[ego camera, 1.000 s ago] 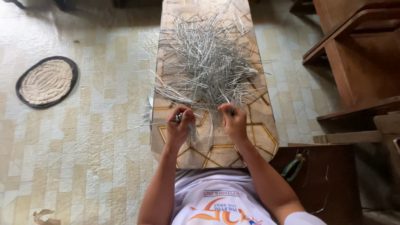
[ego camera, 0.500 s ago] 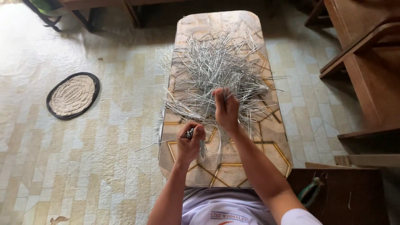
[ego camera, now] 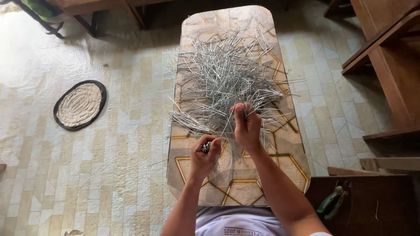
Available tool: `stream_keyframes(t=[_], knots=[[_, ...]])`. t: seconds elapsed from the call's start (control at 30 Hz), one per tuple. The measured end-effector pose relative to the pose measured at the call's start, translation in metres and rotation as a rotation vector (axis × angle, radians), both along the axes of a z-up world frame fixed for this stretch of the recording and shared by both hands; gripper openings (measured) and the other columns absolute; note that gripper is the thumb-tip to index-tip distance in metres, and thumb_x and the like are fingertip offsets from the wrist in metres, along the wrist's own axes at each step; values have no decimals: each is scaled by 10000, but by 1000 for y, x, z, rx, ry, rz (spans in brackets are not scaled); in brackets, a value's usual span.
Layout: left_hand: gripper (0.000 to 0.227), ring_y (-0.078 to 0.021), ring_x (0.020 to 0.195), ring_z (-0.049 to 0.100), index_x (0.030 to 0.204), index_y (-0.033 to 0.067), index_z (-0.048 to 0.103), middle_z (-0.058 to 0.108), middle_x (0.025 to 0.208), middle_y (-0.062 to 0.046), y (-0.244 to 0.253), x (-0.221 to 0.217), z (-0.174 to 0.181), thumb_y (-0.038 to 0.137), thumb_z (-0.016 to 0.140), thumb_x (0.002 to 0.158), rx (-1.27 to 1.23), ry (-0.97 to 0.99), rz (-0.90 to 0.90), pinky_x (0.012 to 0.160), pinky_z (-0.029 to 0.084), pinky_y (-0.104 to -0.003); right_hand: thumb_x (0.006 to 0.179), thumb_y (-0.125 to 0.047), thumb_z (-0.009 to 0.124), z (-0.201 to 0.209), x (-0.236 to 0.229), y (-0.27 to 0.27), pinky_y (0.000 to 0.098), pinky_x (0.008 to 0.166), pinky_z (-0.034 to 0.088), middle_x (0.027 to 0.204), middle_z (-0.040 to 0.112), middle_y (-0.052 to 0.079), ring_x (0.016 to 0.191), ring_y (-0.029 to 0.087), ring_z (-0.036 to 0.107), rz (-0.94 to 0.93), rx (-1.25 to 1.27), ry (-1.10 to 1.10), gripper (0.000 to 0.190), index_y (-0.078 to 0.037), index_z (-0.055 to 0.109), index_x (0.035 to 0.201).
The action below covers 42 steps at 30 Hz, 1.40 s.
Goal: Sorting and bundling thin metal wires on a wooden bench.
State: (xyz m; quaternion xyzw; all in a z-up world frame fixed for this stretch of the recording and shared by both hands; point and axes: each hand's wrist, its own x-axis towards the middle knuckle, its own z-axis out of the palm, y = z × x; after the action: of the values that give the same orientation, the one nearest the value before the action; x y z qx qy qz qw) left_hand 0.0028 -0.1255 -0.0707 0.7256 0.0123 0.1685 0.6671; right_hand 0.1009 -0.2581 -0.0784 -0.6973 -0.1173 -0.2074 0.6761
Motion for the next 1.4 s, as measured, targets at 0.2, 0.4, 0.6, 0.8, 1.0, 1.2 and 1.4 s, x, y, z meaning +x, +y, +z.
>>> stream_keyframes(t=[0.2,0.4,0.6,0.8,1.0,1.2,1.4], knots=[[267,-113,514,567,802,93,733,622,497,-35,0,2,-4,296,717,975,14,36,-15,551,481,-268,1068,-187,544,-8,-6,-3,314,540,450,708,680,97,522,182,551,53,-50,-38,234,-73,683,918],[285,-130,512,606,936,28,736,610,525,-59,16,0,-28,304,694,989,-218,23,98,550,517,-275,1011,-133,628,-32,-10,2,343,519,486,651,640,105,503,251,595,171,-189,-50,110,-84,705,950],[385,-120,608,573,1371,-4,584,488,621,7,48,-1,-29,250,575,1081,-634,-164,155,714,550,-296,966,-208,699,-44,-27,25,385,688,597,830,752,90,771,319,755,453,-540,-84,81,-147,701,1019],[243,-247,665,701,1130,11,675,627,739,-117,82,-20,-30,229,651,1025,-814,-231,332,825,621,-447,882,-72,715,-60,-16,20,534,749,575,878,730,235,859,446,721,517,-608,17,213,-52,671,1089],[132,-224,821,648,966,43,668,533,1029,-154,104,-37,20,168,673,1007,-490,-337,287,897,627,-403,1037,-323,628,-59,-6,8,385,649,516,631,595,99,589,213,581,317,-277,361,230,-152,726,918],[160,-182,1451,452,920,159,713,509,1465,-74,81,-44,52,304,694,986,46,-114,357,1204,398,-436,1065,-433,483,-67,5,7,239,309,362,603,560,-19,394,70,419,404,-261,323,383,-100,658,994],[105,-154,579,634,959,-12,716,672,636,-106,64,-34,19,71,661,992,45,-55,339,718,559,-321,1032,-344,637,-44,-3,9,409,688,540,714,693,136,640,275,647,305,-192,406,276,-112,741,928]])
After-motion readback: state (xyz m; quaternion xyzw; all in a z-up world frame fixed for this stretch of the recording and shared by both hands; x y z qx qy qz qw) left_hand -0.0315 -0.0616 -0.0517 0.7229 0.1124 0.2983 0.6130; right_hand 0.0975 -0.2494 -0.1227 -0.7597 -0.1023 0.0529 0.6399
